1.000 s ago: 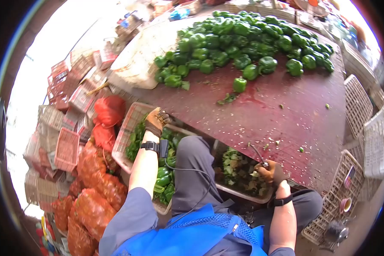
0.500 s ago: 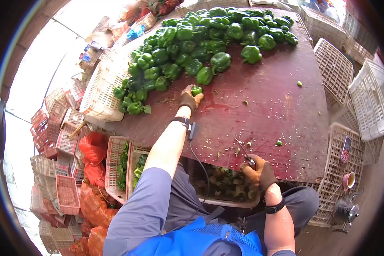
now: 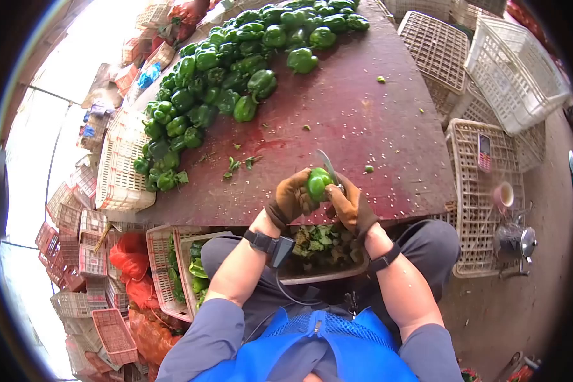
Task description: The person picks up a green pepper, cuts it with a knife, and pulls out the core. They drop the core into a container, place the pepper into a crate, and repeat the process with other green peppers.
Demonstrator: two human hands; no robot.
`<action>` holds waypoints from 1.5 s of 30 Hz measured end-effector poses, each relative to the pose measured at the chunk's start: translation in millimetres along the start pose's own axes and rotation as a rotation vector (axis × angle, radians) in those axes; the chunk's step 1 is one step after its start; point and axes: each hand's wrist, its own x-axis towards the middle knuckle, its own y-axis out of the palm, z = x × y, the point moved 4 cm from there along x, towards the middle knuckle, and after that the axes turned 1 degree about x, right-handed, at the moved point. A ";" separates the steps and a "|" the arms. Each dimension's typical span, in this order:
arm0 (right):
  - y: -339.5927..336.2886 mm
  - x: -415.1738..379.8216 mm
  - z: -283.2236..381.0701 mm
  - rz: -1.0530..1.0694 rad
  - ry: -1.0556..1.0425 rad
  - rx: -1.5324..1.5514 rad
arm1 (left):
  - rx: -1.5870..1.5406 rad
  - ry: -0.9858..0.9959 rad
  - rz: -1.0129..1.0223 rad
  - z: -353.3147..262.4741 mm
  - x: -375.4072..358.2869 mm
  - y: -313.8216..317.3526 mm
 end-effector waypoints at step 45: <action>-24.6 -15.7 -53.1 0.037 -0.037 -0.535 | 0.143 0.092 -0.555 32.7 22.1 -16.6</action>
